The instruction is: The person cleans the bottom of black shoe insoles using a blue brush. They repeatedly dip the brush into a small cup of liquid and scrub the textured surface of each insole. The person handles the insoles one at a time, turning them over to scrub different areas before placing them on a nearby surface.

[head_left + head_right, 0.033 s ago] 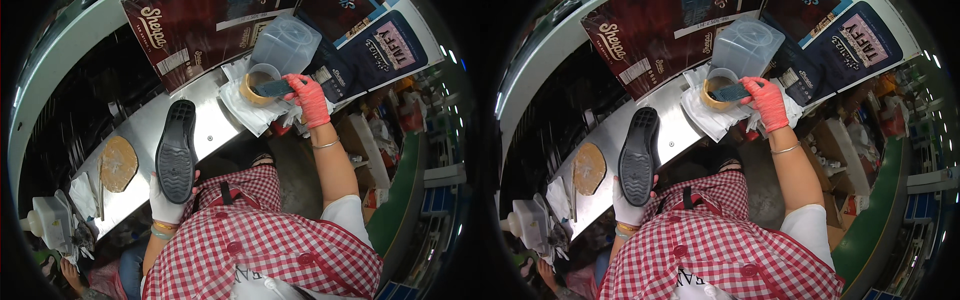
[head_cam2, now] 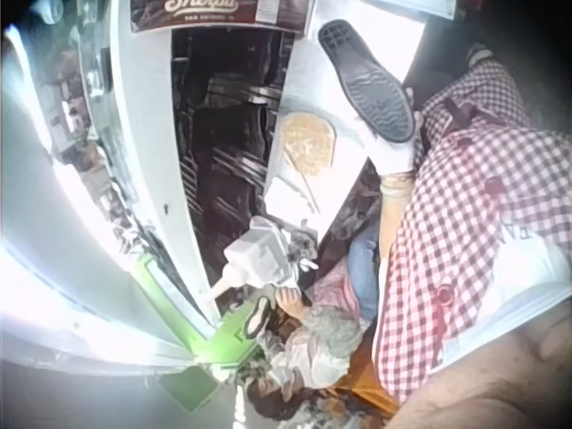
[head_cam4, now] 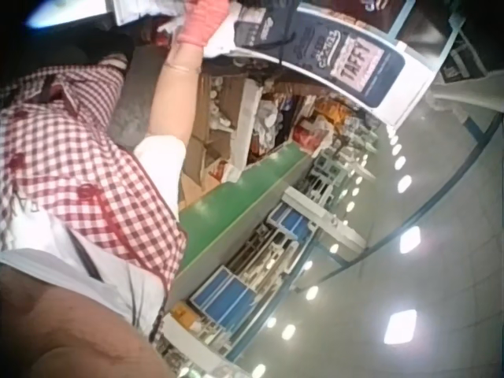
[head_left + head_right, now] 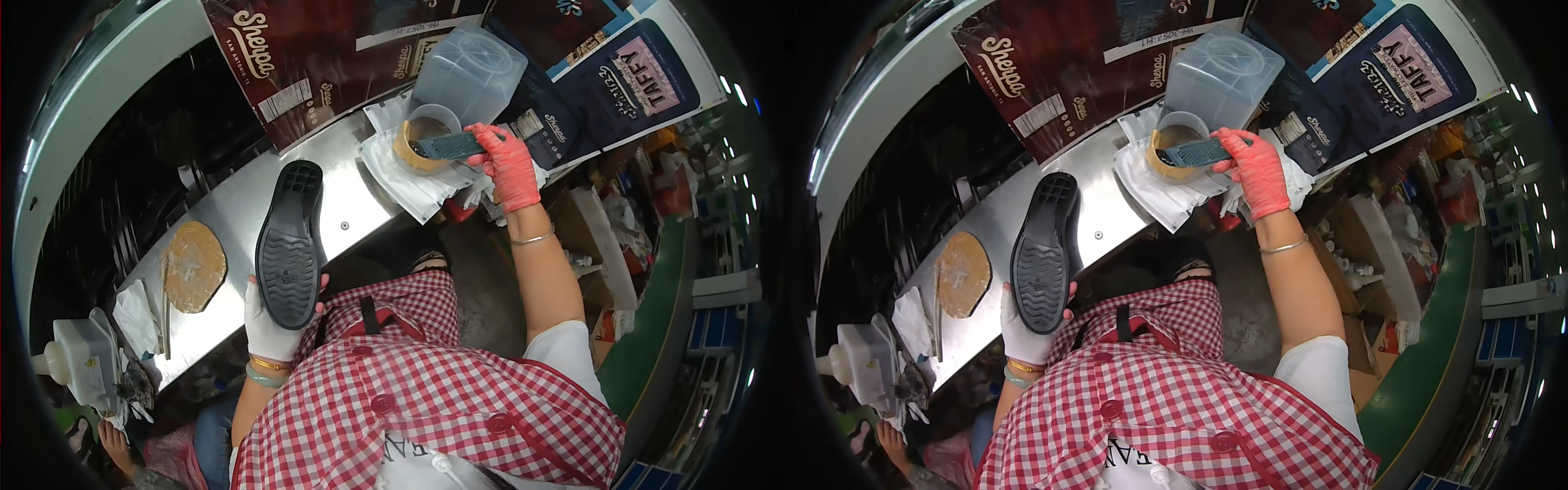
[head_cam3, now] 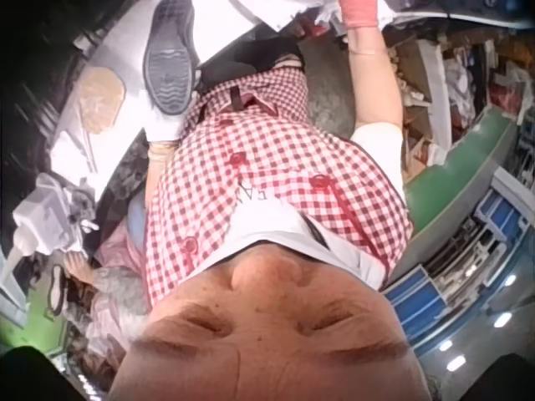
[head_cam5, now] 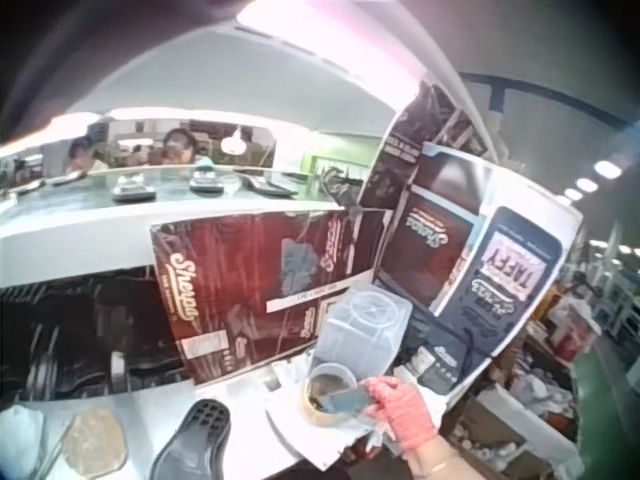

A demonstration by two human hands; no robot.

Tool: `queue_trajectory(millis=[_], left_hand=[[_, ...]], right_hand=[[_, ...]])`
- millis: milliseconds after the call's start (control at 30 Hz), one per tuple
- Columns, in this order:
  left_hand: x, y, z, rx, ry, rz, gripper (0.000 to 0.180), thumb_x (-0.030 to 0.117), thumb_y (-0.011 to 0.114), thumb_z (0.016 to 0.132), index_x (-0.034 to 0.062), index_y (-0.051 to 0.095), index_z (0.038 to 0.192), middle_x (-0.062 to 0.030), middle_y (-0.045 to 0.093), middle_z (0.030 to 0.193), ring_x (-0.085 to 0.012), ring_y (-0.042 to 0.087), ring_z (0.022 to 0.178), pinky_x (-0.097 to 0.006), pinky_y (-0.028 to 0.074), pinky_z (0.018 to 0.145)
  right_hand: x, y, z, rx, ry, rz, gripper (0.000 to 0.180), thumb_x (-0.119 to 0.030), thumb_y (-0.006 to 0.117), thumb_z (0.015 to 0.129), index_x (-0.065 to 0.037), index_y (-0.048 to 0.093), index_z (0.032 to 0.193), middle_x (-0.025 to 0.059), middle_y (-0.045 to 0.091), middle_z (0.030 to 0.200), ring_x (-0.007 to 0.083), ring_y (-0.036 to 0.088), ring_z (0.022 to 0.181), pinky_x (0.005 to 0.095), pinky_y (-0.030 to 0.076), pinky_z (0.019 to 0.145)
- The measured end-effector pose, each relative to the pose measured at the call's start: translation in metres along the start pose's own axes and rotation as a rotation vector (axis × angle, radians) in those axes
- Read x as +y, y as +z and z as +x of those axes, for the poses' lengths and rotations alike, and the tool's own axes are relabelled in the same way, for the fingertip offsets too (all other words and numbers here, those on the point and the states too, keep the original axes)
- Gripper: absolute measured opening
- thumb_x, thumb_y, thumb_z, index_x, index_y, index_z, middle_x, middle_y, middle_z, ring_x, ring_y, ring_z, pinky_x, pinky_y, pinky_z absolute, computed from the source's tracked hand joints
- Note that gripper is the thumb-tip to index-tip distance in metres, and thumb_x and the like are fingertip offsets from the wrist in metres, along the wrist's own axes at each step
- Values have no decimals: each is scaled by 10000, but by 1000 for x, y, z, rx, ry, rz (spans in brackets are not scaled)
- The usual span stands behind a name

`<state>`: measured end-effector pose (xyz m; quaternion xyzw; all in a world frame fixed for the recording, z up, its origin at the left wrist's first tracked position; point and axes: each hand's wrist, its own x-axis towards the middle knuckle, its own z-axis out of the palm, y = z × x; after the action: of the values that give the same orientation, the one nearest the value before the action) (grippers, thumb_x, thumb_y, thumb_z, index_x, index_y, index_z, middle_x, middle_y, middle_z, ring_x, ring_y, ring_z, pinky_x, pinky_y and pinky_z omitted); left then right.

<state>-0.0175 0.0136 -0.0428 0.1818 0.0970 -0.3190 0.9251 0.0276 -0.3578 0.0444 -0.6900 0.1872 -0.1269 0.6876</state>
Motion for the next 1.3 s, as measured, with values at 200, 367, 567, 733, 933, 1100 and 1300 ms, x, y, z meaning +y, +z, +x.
queue_trajectory(millis=[200, 367, 567, 733, 933, 1100, 1300], left_hand=[[5, 22, 27, -168, 7, -92, 702, 485, 583, 831, 51, 379, 1343, -237, 447, 1299, -472, 433, 1180, -589, 510, 801], [3, 46, 19, -319, 20, -199, 699, 418, 638, 805, 60, 382, 1349, -235, 396, 1354, -441, 381, 1245, -652, 381, 938], [-1, 58, 10, -197, 108, 18, 743, 490, 645, 781, 97, 370, 1348, -197, 447, 1297, -378, 503, 1133, -585, 489, 854], [0, 56, 5, -232, 79, 45, 794, 440, 680, 769, 82, 317, 1378, -185, 387, 1365, -364, 420, 1236, -579, 402, 974], [0, 59, 0, -284, 64, 221, 915, 455, 717, 736, 80, 233, 1416, -177, 338, 1397, -379, 386, 1260, -557, 412, 973], [1, 61, -4, -289, 10, 314, 1028, 455, 779, 665, 60, 205, 1421, -189, 323, 1396, -386, 384, 1260, -514, 435, 967], [1, 60, -6, -289, -18, 373, 1058, 440, 813, 625, 21, 234, 1405, -208, 358, 1368, -381, 423, 1233, -471, 464, 948]], right_hand=[[-6, 81, -70, -119, 74, 258, 230, -243, 511, 934, -37, 607, 968, 13, 601, 728, 41, 542, 515, 134, 354, 406], [-19, 138, -113, -204, 51, 365, 255, -228, 534, 930, -8, 607, 1038, 65, 645, 787, 81, 617, 604, 166, 452, 463], [-23, 151, -129, -259, 98, 317, 273, -252, 508, 945, -17, 599, 1052, 80, 639, 728, 85, 604, 589, 189, 473, 452], [-17, 152, -130, -187, 11, 328, 217, -186, 554, 923, -6, 623, 1023, 62, 648, 829, 97, 627, 641, 182, 454, 491], [-29, 145, -116, -145, -139, 351, 202, -164, 548, 922, -3, 625, 1017, 60, 651, 840, 95, 626, 635, 180, 456, 507], [-41, 137, -108, -125, -151, 399, 192, -159, 547, 921, -6, 626, 1003, 56, 653, 811, 91, 627, 626, 172, 436, 481], [-53, 129, -97, -105, -185, 421, 191, -175, 543, 924, -14, 627, 986, 51, 652, 781, 84, 626, 610, 164, 420, 460]])
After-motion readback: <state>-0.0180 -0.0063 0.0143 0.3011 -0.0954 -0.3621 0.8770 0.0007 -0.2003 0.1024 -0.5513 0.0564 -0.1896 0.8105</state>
